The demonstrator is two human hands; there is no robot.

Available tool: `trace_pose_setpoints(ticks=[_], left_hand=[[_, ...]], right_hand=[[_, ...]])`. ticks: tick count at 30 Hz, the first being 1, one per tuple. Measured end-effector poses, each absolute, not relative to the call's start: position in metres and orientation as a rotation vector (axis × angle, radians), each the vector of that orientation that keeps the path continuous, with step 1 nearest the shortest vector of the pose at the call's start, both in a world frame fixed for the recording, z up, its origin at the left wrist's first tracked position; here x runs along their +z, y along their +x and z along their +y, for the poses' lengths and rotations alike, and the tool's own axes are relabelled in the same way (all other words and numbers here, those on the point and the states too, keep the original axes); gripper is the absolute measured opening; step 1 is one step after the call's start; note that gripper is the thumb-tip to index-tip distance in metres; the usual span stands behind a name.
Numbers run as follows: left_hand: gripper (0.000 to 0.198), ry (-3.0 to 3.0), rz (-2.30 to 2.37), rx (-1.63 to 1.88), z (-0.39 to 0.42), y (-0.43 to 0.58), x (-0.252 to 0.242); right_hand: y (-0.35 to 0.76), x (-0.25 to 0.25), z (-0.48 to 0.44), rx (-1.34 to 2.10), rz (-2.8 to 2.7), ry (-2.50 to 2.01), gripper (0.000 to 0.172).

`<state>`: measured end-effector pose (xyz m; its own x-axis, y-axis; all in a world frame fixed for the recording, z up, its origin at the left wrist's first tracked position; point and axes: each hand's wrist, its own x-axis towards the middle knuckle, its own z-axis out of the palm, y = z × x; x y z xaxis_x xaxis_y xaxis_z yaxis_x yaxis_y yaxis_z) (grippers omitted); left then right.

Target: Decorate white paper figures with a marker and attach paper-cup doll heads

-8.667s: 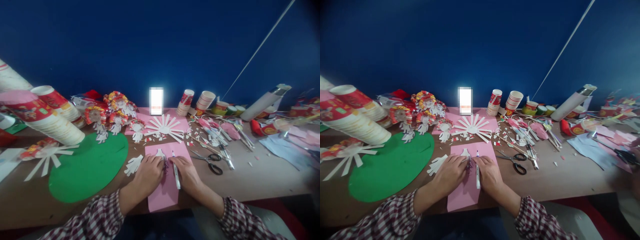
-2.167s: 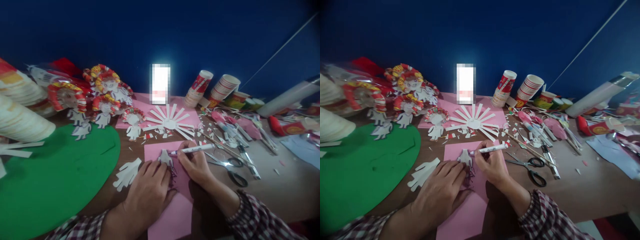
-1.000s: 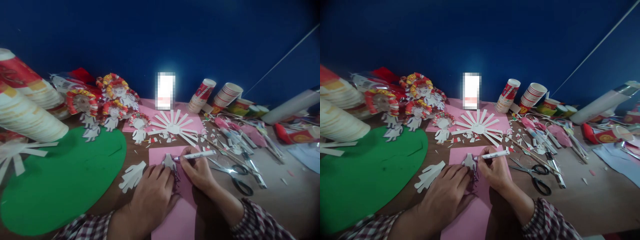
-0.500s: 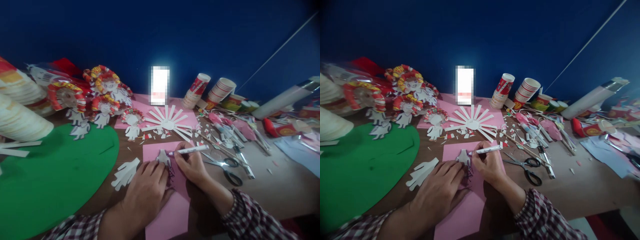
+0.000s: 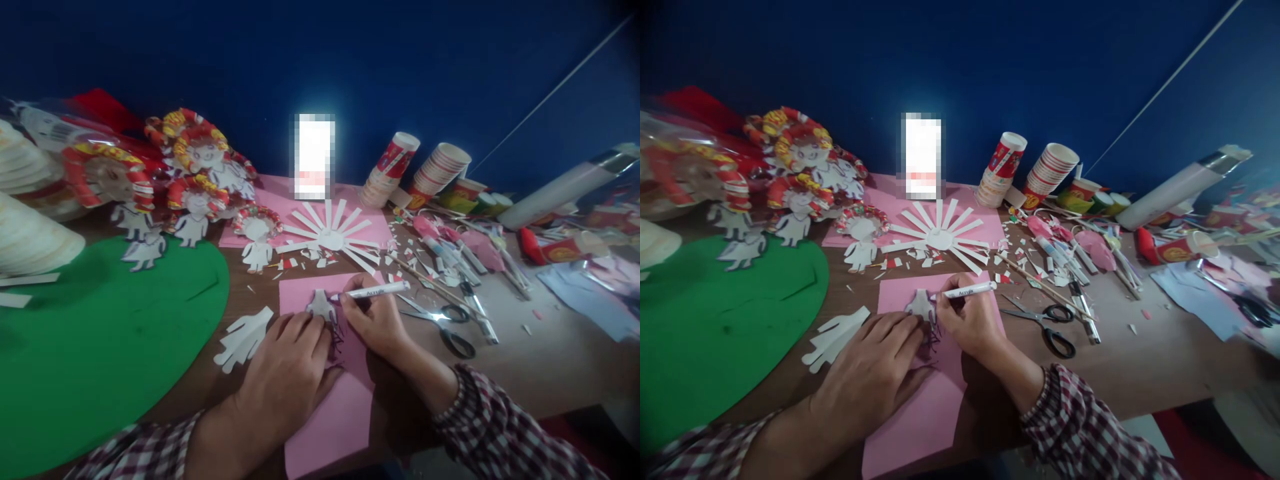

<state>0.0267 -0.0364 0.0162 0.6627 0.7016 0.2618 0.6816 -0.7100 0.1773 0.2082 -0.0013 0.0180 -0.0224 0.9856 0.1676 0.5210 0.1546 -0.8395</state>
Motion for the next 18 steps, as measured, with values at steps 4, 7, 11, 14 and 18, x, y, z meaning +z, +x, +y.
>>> trace_pose_setpoints(ticks=[4,7,11,14,18], left_hand=[[0.035,2.805,1.164,0.481,-0.0357,0.0271,0.0156],[0.035,2.803,1.162,0.477,-0.0359,0.0269,0.0152],[0.036,2.801,1.161,0.485,-0.0368,0.0268,0.0151],[0.037,2.798,1.163,0.489,-0.0362,0.0271,0.0149],[0.037,2.799,1.158,0.480,-0.0353,0.0272,0.0151]], right_hand=[[0.2077,0.0187,-0.0009,0.746,-1.658,-1.477,0.005],[0.2076,0.0180,-0.0006,0.737,-1.668,-1.474,0.005],[0.2074,0.0178,-0.0003,0.732,-1.678,-1.480,0.006],[0.2075,0.0179,0.0001,0.707,-1.706,-1.466,0.006],[0.2078,0.0172,0.0001,0.721,-1.705,-1.464,0.006]])
